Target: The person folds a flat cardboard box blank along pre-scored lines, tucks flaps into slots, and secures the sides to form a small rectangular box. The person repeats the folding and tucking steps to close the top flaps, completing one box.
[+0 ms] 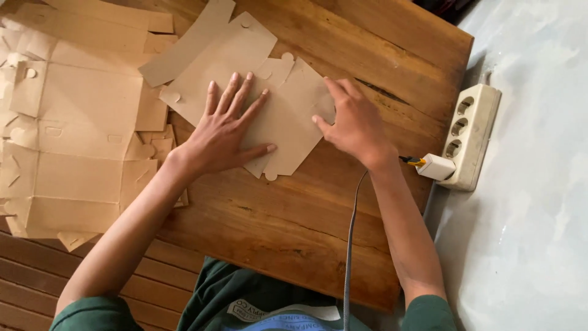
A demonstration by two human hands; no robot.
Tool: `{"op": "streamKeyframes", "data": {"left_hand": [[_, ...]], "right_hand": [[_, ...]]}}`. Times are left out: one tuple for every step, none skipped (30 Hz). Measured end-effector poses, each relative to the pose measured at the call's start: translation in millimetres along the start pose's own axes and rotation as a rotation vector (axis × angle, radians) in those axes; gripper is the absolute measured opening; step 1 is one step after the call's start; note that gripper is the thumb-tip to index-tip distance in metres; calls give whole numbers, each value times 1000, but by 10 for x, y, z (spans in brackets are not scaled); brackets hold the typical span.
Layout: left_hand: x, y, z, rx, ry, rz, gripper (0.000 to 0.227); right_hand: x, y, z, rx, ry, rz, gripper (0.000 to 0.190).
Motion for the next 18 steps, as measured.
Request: {"op": "streamKeyframes", "data": {"left_hand": [[-6,-4,5,-10,17,0,102],[-13,-3,12,-20,33,3,103],[-19,-3,29,-22,36,1,103],[-28,-3,46,-36,58,-4,102],[-39,-1,66,-50,79,-8,101],[-63,6,69,-51,80,-7,101],[-85,13,72,-67,99,-19,100],[-110,14,77,-83,116,-31,99],[-131,21,101,-82,116,-30,99],[-156,29,122,-116,141,-20,93],[-180,37,142,-150,167,-9,86],[-202,46,151,-151,166,-10,86],[-225,55,157,-165,158,-5,82],[-247,60,162,-177,150,0,78],[-253,70,163,-177,150,-2,78],[-258,83,164,-183,165,-1,75],[-264,97,165,-189,179,0,72],[-267,100,163,-188,178,0,72]], "right_hand": [[6,11,-27,-24,52,50,73],[8,17,-54,-49,104,103,73],[1,30,-38,-51,104,99,73],[-11,35,-33,-108,184,113,73],[-28,38,-27,-165,264,127,73],[-72,42,6,-167,264,128,73],[-125,45,34,-205,365,160,73],[-178,41,66,-242,467,194,72],[-212,45,71,-242,467,195,72],[-259,48,85,-197,495,264,74],[-305,51,99,-152,523,333,76],[-311,53,101,-152,522,332,76],[-318,55,106,-134,490,334,64],[-322,56,115,-116,460,335,53],[-334,60,113,-115,460,335,53],[-346,63,108,-121,449,325,56],[-360,66,104,-127,439,316,58],[-372,68,107,-126,439,317,58]]}}
Point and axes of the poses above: each hand's wrist, its own y-axis towards the middle knuckle, its own z-axis out of the palm, x = y × z, the point moved 2 cm from there along y, towards the middle knuckle, and after that the axes turned 10 degrees about -x, right-handed, at the moved point
